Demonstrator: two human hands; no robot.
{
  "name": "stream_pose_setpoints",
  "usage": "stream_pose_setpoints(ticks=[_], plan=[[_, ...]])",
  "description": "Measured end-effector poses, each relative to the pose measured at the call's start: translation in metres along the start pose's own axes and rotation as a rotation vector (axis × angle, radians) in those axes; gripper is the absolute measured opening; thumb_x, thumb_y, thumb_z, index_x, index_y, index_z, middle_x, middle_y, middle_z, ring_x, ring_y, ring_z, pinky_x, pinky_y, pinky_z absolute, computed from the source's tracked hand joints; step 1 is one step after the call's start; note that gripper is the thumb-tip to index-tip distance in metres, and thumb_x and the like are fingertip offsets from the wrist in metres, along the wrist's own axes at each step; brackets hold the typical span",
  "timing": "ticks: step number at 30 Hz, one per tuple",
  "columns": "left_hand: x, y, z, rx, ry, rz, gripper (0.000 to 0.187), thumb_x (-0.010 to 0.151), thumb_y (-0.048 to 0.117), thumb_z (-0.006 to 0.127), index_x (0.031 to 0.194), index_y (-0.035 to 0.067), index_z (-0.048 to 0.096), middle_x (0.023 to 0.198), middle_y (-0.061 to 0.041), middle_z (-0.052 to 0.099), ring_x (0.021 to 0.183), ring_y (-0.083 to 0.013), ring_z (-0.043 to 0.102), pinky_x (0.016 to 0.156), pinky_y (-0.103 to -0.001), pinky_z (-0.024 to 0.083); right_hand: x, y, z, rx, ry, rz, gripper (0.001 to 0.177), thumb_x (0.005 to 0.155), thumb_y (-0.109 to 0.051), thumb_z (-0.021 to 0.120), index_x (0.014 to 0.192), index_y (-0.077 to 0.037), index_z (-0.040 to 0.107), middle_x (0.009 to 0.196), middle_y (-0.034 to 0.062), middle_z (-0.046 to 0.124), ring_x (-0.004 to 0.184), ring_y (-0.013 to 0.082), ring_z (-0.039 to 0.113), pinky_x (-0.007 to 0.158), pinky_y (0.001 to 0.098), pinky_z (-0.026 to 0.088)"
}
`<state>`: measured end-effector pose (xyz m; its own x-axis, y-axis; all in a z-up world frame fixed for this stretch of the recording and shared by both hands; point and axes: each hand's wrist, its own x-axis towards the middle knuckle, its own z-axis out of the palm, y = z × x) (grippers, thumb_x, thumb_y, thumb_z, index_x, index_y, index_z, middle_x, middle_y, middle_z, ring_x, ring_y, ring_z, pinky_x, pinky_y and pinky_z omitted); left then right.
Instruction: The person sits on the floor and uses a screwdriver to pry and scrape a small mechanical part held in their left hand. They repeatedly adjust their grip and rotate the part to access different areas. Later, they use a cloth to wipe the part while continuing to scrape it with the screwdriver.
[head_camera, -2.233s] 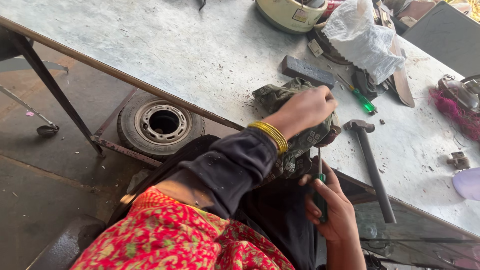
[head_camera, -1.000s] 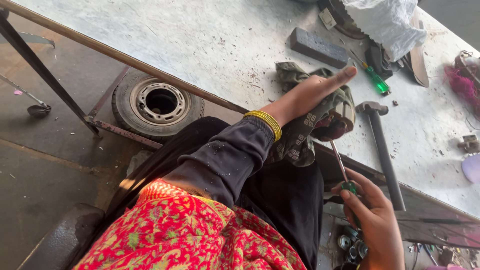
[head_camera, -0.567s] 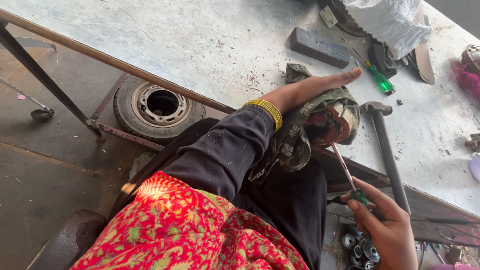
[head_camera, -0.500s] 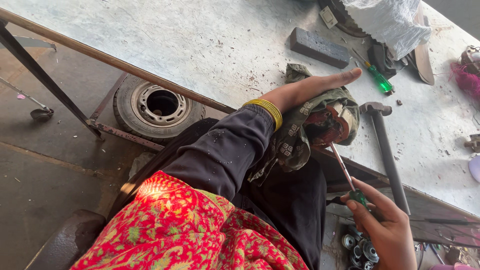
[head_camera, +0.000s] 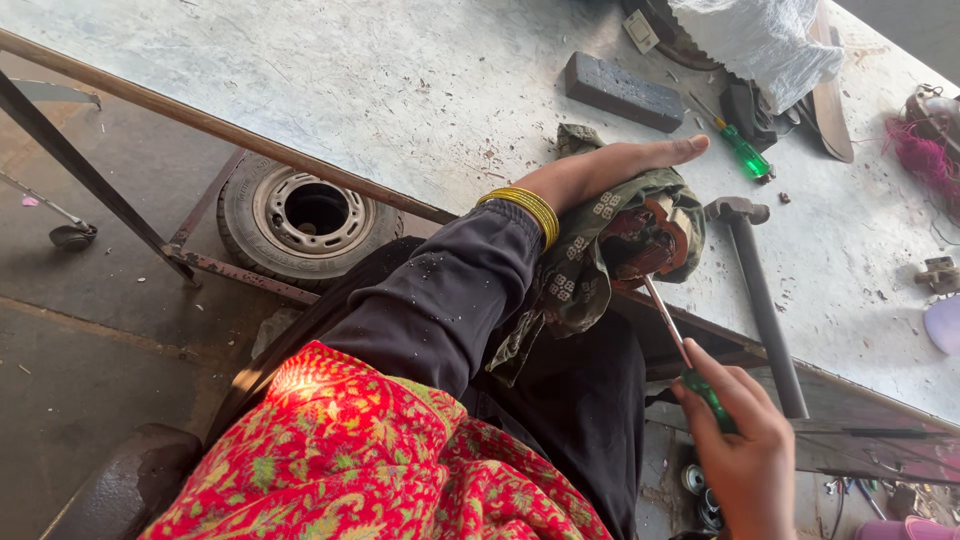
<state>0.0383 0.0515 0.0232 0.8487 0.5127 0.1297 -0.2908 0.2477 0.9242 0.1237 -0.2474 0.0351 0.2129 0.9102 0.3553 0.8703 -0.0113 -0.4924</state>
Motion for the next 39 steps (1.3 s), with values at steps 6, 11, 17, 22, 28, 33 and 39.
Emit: stream_pose_setpoints(ticks=[6, 11, 17, 22, 28, 33, 39], plan=[[0.004, -0.006, -0.003, -0.029, -0.027, -0.02, 0.087, 0.081, 0.076, 0.058, 0.105, -0.007, 0.069, 0.071, -0.012, 0.073, 0.063, -0.0219, 0.075, 0.059, -0.032, 0.062, -0.006, -0.018, 0.003, -0.352, 0.07, -0.041, 0.05, 0.087, -0.009, 0.077, 0.134, -0.023, 0.07, 0.101, 0.0038, 0.072, 0.08, 0.017, 0.07, 0.067, 0.0318, 0.051], [-0.001, -0.014, -0.011, -0.044, -0.035, -0.032, 0.085, 0.082, 0.073, 0.059, 0.107, -0.008, 0.069, 0.074, -0.013, 0.074, 0.063, -0.0231, 0.075, 0.058, -0.033, 0.062, -0.003, -0.01, 0.013, -0.198, 0.031, -0.045, 0.052, 0.088, -0.011, 0.074, 0.139, -0.018, 0.067, 0.093, 0.0044, 0.069, 0.073, 0.0126, 0.064, 0.065, 0.0301, 0.05], [-0.002, -0.021, -0.022, -0.052, -0.016, -0.029, 0.084, 0.083, 0.07, 0.06, 0.109, -0.009, 0.068, 0.076, -0.015, 0.076, 0.064, -0.0247, 0.075, 0.058, -0.034, 0.062, 0.001, 0.025, 0.016, 0.546, -0.156, 0.448, 0.055, 0.088, -0.007, 0.067, 0.143, -0.01, 0.062, 0.089, 0.0102, 0.067, 0.052, 0.0081, 0.046, 0.043, 0.0259, 0.035], [-0.009, -0.016, -0.012, -0.077, -0.034, -0.009, 0.076, 0.084, 0.069, 0.062, 0.101, -0.004, 0.072, 0.075, -0.013, 0.076, 0.061, -0.022, 0.074, 0.056, -0.032, 0.061, 0.015, 0.045, 0.026, 1.331, -0.399, 0.53, 0.057, 0.099, -0.013, 0.058, 0.154, -0.002, 0.046, 0.089, 0.0102, 0.061, 0.044, 0.0037, 0.042, 0.031, 0.02, 0.034], [-0.042, -0.014, 0.004, 0.094, 0.166, 0.111, 0.079, 0.082, 0.077, 0.058, 0.072, 0.001, 0.075, 0.06, -0.007, 0.068, 0.047, -0.0146, 0.069, 0.046, -0.03, 0.059, 0.01, 0.04, 0.03, 1.014, -0.274, 0.541, 0.058, 0.098, -0.012, 0.054, 0.155, -0.006, 0.045, 0.088, 0.0095, 0.057, 0.044, 0.0051, 0.039, 0.035, 0.0208, 0.032], [-0.043, -0.007, 0.006, 0.148, 0.171, 0.147, 0.085, 0.076, 0.088, 0.054, 0.064, 0.006, 0.075, 0.053, -0.006, 0.067, 0.044, -0.0145, 0.07, 0.044, -0.028, 0.061, 0.002, 0.034, 0.017, 0.94, -0.248, 0.546, 0.06, 0.096, -0.01, 0.054, 0.155, -0.006, 0.046, 0.088, 0.0088, 0.058, 0.046, 0.0059, 0.04, 0.038, 0.0208, 0.031], [-0.037, -0.021, 0.004, 0.254, 0.13, 0.257, 0.079, 0.074, 0.094, 0.044, 0.053, 0.019, 0.053, 0.05, 0.003, 0.047, 0.041, -0.0103, 0.055, 0.044, -0.026, 0.05, 0.0, 0.028, 0.027, 0.983, -0.171, 0.566, 0.057, 0.099, -0.011, 0.053, 0.155, -0.006, 0.047, 0.089, 0.0069, 0.055, 0.049, 0.0064, 0.041, 0.04, 0.0219, 0.033]])
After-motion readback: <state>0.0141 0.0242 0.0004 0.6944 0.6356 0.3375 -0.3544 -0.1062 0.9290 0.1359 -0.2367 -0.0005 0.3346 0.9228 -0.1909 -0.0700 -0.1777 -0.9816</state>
